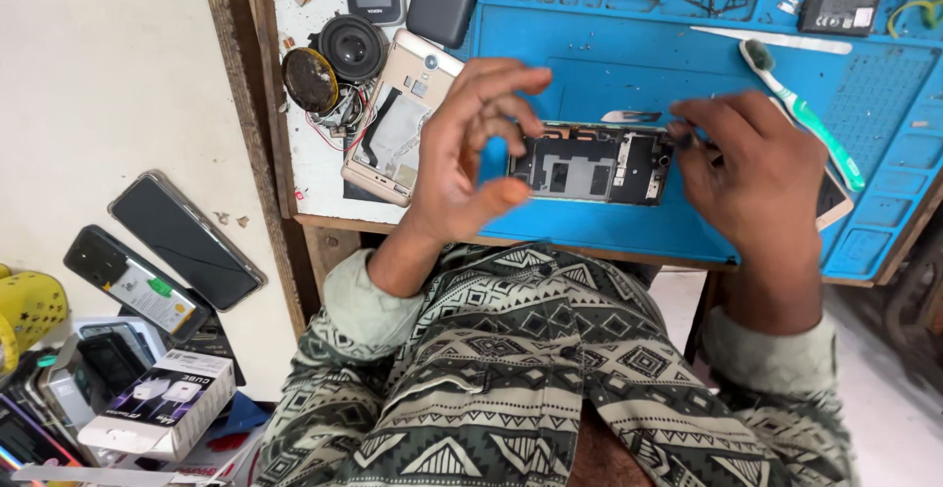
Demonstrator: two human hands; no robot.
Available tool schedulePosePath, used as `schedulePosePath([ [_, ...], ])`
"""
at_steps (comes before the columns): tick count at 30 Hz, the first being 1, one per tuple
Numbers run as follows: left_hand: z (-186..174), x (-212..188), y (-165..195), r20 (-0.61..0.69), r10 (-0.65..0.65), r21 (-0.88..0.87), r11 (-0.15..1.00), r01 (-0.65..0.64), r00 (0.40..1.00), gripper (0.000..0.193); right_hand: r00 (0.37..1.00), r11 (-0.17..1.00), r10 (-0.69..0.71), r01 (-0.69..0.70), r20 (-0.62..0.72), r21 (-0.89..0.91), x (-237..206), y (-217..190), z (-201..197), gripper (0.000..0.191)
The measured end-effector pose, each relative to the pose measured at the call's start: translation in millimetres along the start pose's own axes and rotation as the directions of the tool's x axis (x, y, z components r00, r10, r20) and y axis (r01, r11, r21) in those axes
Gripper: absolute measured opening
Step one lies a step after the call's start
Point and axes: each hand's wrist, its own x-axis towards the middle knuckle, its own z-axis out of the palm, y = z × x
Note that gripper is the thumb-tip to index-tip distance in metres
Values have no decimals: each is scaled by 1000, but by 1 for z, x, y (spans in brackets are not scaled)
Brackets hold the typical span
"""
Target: The person sits at a repair bench and works on a disassembled smartphone, prying at its frame and handling internal components. They use a screwdriver to work on the phone's internals and at one point pick up another phone from the desk before resuming work on the opened device.
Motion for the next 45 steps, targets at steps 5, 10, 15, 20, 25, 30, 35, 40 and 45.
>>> schedulePosePath([
  [5,3,19,-14,-1,-42,-825,564,23,999,95,977,989,-101,119,189,-89,19,-2,9,19],
  [10,-17,30,-4,-83,128,-997,-23,-80,988,100,943,971,-122,178,311,-160,34,-3,21,18],
  [15,-43,29,30,-190,276,-976,-159,-150,942,93,922,952,7,112,388,-283,40,-5,30,26],
  [20,-65,39,54,-295,403,-952,-207,-227,866,77,936,995,7,28,352,-95,35,9,46,24],
  [25,-72,37,68,-319,384,-948,-129,-291,867,72,892,964,104,19,441,-265,37,-1,34,27],
  [30,-70,37,71,-320,381,-941,-18,-339,868,79,906,991,77,-22,417,-134,40,-10,14,30],
  [35,-72,27,62,-303,354,-937,59,-345,885,88,916,995,3,38,401,-95,38,-17,6,24],
  [40,-68,17,52,-299,220,-930,153,-335,929,90,941,984,-51,106,335,-146,38,-31,2,21],
  [45,-60,17,44,-281,175,-919,236,-317,944,87,972,978,-34,81,234,-194,38,-47,2,24],
])
